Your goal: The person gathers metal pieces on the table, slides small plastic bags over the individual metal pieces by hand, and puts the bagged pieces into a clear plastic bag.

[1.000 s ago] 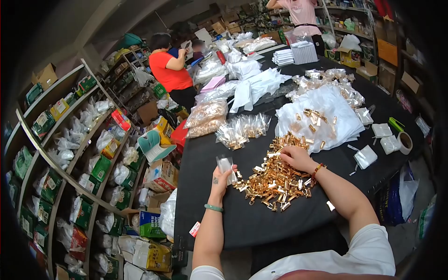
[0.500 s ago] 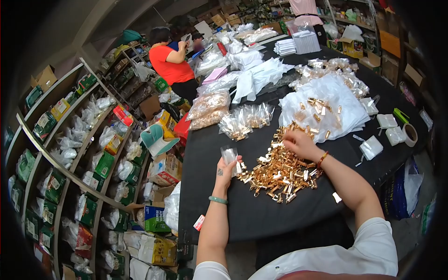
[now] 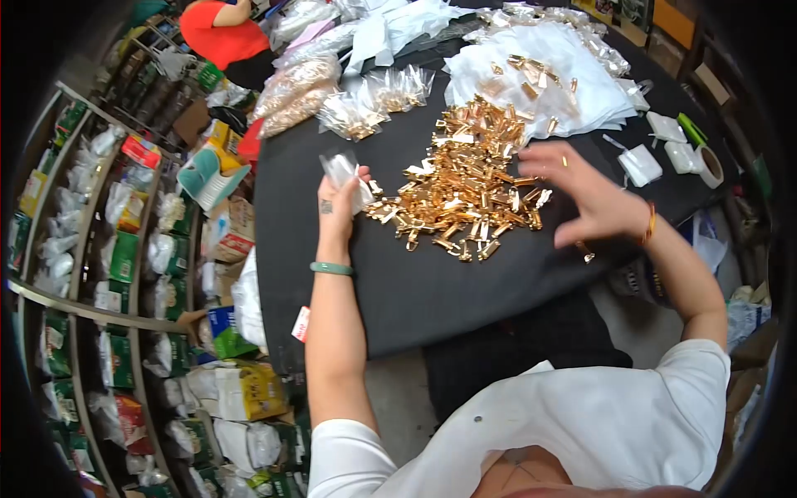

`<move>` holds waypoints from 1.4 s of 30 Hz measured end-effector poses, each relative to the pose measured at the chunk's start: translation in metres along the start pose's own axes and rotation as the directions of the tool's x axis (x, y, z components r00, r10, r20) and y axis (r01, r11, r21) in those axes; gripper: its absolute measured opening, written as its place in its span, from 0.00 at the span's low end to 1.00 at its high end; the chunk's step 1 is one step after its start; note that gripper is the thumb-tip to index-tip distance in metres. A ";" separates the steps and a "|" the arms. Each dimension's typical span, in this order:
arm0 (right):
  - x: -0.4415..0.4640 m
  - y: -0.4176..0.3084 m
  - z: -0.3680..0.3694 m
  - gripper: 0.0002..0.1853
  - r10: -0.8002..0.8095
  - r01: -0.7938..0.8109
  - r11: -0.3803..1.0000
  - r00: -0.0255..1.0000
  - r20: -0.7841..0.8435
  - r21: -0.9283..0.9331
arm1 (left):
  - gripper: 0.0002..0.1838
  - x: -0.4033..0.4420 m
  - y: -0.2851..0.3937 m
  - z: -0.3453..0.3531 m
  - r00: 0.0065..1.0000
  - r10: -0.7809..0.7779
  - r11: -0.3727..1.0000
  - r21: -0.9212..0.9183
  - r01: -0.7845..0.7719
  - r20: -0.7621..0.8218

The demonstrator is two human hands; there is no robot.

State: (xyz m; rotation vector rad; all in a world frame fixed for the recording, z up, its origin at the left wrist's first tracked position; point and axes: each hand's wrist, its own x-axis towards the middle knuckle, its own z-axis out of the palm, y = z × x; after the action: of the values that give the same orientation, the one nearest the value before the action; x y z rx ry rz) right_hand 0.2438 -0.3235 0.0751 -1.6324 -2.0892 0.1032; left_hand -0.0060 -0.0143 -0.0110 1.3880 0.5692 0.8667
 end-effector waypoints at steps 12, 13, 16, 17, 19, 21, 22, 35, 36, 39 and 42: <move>-0.032 0.007 0.048 0.50 0.143 -0.084 0.924 0.981 0.134 -0.374 | 0.15 0.002 -0.002 0.004 0.999 -0.022 1.000 -0.019 0.021 -0.035; -0.018 0.012 0.054 0.50 0.124 -0.068 0.916 0.985 0.118 -0.397 | 0.14 0.002 0.000 0.002 0.999 -0.020 1.000 -0.015 0.020 -0.045; 0.021 0.022 0.072 0.48 0.081 -0.057 0.958 0.994 0.075 -0.283 | 0.14 0.001 0.001 0.002 0.999 -0.019 1.000 -0.004 0.018 -0.043; 0.032 0.025 0.078 0.47 0.065 -0.050 0.972 0.996 0.056 -0.230 | 0.14 0.000 0.001 0.002 0.999 -0.018 1.000 -0.005 0.018 -0.040; 0.049 0.030 0.093 0.46 0.042 -0.032 0.968 0.998 0.036 -0.248 | 0.14 0.001 -0.002 -0.001 0.999 -0.010 1.000 0.003 0.010 -0.041; 0.062 0.032 0.103 0.45 0.039 -0.039 0.956 0.999 -0.007 -0.290 | 0.15 0.003 -0.002 -0.001 1.000 -0.012 1.000 0.010 0.012 -0.007; 0.067 0.031 0.106 0.45 0.038 -0.041 0.957 0.999 -0.013 -0.286 | 0.15 0.003 -0.002 0.000 1.000 -0.011 1.000 0.017 0.011 -0.005; 0.147 0.112 0.093 0.28 0.236 -0.289 0.923 0.947 -0.219 -0.255 | 0.13 0.002 -0.004 0.010 1.000 0.010 1.000 0.020 -0.011 0.009; 0.150 0.111 0.092 0.28 0.235 -0.290 0.922 0.946 -0.223 -0.256 | 0.13 0.001 -0.003 0.010 1.000 0.010 1.000 0.022 -0.010 -0.004; 0.170 0.105 0.091 0.27 0.413 -0.401 0.873 0.910 -0.015 -0.278 | 0.13 -0.001 0.001 0.006 1.000 0.017 0.999 0.035 -0.016 -0.025; 0.175 0.089 0.096 0.26 0.396 -0.371 0.877 0.918 0.020 -0.306 | 0.13 -0.002 0.003 0.007 1.000 0.009 0.999 0.037 -0.009 -0.004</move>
State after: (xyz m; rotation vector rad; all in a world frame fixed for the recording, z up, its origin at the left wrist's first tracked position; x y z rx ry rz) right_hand 0.2542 -0.1128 0.0169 -2.2502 -1.8759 -0.0162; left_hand -0.0019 -0.0200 -0.0074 1.4236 0.5847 0.8701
